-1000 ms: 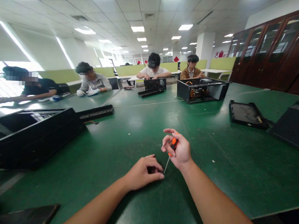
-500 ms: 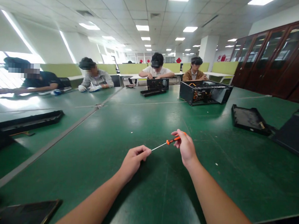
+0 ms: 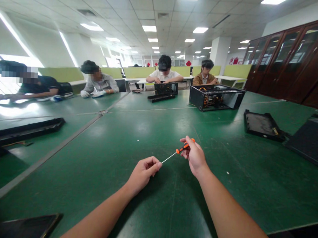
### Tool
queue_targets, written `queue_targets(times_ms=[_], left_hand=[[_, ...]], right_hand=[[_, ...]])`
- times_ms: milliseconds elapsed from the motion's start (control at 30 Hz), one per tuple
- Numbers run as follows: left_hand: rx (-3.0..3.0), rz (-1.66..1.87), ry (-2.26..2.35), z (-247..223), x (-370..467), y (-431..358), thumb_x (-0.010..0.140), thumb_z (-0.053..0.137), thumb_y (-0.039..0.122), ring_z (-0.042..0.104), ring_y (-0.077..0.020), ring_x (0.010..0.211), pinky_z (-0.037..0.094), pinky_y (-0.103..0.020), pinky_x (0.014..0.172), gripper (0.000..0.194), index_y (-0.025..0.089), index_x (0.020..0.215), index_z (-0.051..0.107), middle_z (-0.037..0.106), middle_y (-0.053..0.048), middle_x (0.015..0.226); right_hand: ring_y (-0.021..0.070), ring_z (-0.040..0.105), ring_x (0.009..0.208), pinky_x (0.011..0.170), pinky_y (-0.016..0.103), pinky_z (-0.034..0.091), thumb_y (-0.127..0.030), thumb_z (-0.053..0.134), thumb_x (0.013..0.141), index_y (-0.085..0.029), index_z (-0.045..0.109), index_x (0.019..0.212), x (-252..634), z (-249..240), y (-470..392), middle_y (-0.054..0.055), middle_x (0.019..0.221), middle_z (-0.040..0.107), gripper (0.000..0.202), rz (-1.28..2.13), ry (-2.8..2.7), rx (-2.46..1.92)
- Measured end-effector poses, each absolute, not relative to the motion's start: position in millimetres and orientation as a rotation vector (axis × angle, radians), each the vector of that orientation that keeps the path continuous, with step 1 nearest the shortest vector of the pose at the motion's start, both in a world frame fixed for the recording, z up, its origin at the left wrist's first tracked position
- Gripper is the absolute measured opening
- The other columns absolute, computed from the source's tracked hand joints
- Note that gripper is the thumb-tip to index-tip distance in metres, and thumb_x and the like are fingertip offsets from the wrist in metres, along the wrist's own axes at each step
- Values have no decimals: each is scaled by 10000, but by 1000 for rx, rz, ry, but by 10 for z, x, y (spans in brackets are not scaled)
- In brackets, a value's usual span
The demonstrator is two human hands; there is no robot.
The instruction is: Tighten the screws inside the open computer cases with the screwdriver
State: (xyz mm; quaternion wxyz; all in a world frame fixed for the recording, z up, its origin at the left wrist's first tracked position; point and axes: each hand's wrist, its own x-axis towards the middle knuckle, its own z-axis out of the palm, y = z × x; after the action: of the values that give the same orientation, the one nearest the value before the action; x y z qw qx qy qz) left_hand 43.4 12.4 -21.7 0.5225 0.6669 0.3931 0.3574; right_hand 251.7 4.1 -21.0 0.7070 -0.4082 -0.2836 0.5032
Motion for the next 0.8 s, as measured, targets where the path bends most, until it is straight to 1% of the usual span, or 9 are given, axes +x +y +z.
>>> queue_targets(times_ms=[333,667,800], left_hand=[[1631,819,939,-190,431,107,774,667,433,384,-90,510,291,-231,519,299,154,681,614,466,55,534],[1631,818,956,-180,419,104,766,675,431,405,-98,507,305,-232,521,303,157,656,608,486,47,532],[1612,849,964,-173,418,86,754,685,427,398,-97,495,298,-231,512,297,158,648,615,476,50,515]], right_hand=[[85,443,417,487,229,416,-556,701,788,-174,685,849,2518,-203,32,-59,463,458,387,1096,-641,-897],[77,418,406,401,216,300,-616,698,762,-171,669,815,2504,-203,27,-47,484,483,449,1052,-693,-928],[86,401,402,422,231,335,-629,683,767,-178,666,810,2502,-231,34,-62,457,435,453,1050,-706,-942]])
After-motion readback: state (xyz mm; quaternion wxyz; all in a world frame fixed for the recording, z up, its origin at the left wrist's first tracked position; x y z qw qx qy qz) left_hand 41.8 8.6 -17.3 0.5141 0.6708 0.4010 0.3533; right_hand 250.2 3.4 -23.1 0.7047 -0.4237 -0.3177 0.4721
